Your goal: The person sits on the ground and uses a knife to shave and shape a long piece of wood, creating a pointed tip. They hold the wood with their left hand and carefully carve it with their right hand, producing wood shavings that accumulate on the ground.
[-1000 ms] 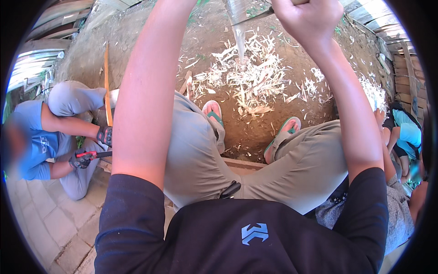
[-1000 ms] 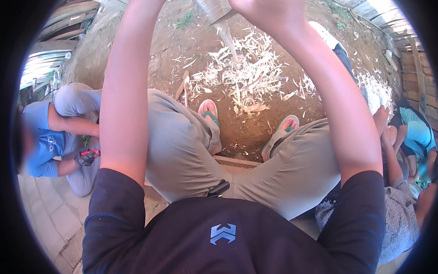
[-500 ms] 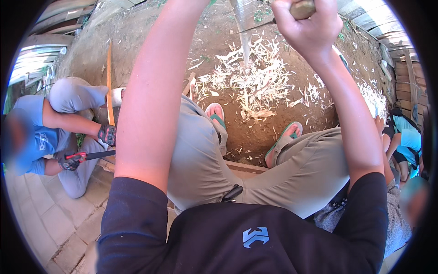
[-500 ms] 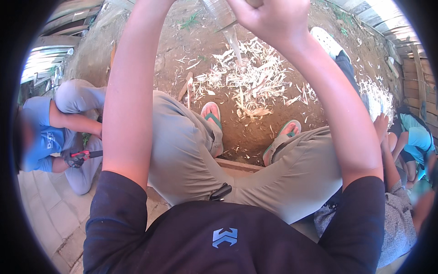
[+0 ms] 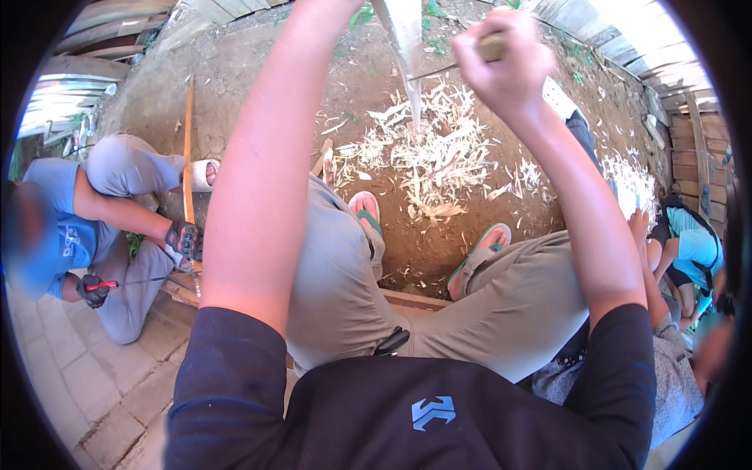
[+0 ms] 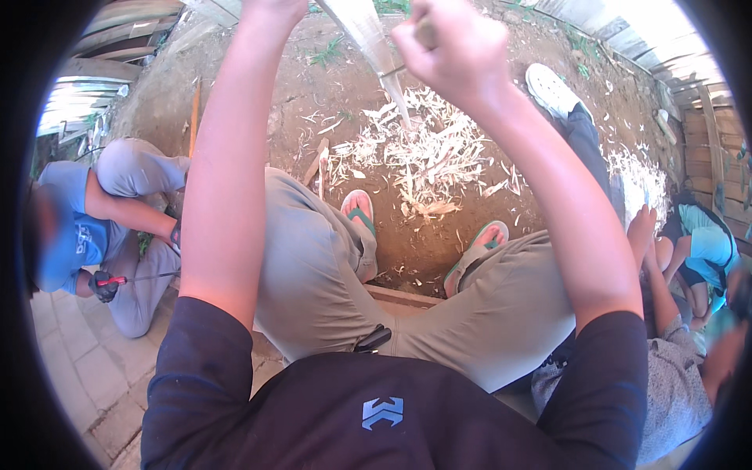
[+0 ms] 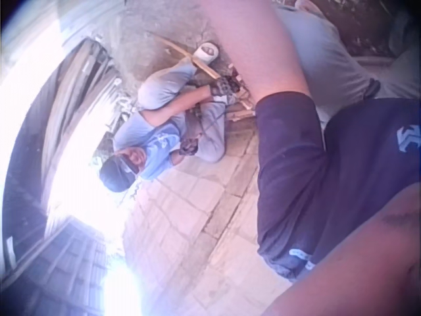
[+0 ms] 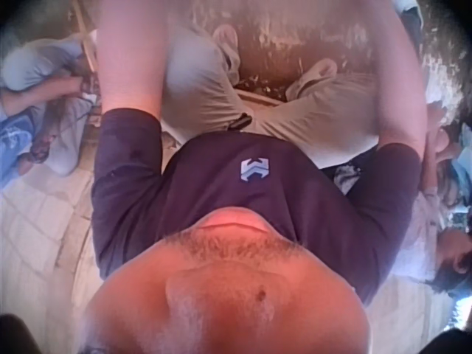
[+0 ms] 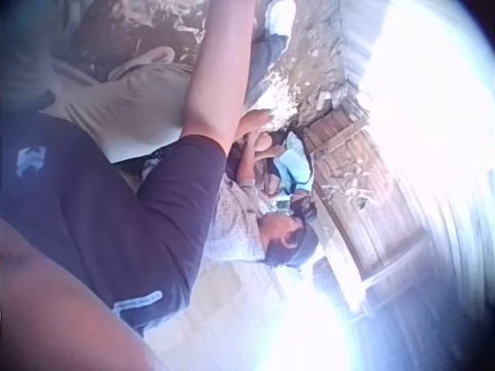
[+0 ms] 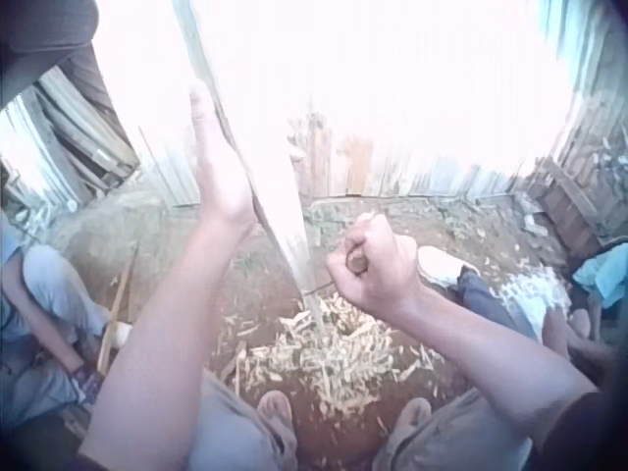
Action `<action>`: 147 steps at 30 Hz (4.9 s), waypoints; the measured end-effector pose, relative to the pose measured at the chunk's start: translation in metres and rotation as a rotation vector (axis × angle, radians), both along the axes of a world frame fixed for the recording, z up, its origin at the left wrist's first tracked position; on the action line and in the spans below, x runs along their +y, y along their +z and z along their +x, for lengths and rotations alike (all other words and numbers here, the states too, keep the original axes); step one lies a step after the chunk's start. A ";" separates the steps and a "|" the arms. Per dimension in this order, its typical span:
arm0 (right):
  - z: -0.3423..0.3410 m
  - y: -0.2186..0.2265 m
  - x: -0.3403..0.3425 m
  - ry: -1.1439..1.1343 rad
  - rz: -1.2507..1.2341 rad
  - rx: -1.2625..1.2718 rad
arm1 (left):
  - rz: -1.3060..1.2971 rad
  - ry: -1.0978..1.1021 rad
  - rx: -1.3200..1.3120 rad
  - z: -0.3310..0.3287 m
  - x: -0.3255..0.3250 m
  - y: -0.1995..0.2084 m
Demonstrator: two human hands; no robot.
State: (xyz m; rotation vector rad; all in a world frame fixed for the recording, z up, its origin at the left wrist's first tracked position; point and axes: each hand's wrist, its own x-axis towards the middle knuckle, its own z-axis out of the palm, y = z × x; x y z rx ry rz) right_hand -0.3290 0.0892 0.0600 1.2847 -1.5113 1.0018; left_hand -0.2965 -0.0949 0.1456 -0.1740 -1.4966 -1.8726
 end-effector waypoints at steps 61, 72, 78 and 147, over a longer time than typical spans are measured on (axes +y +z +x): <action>0.008 -0.004 -0.008 0.091 0.012 -0.109 | 0.126 -0.025 0.109 -0.012 -0.022 -0.014; 0.008 0.023 -0.007 0.097 -0.083 -0.032 | 0.130 -0.085 0.039 -0.008 -0.003 -0.010; 0.014 0.018 0.000 0.080 0.010 -0.081 | 0.106 -0.124 0.084 -0.010 0.000 -0.006; 0.011 0.018 -0.003 -0.001 -0.035 -0.275 | 0.110 -0.094 -0.011 -0.002 0.010 -0.001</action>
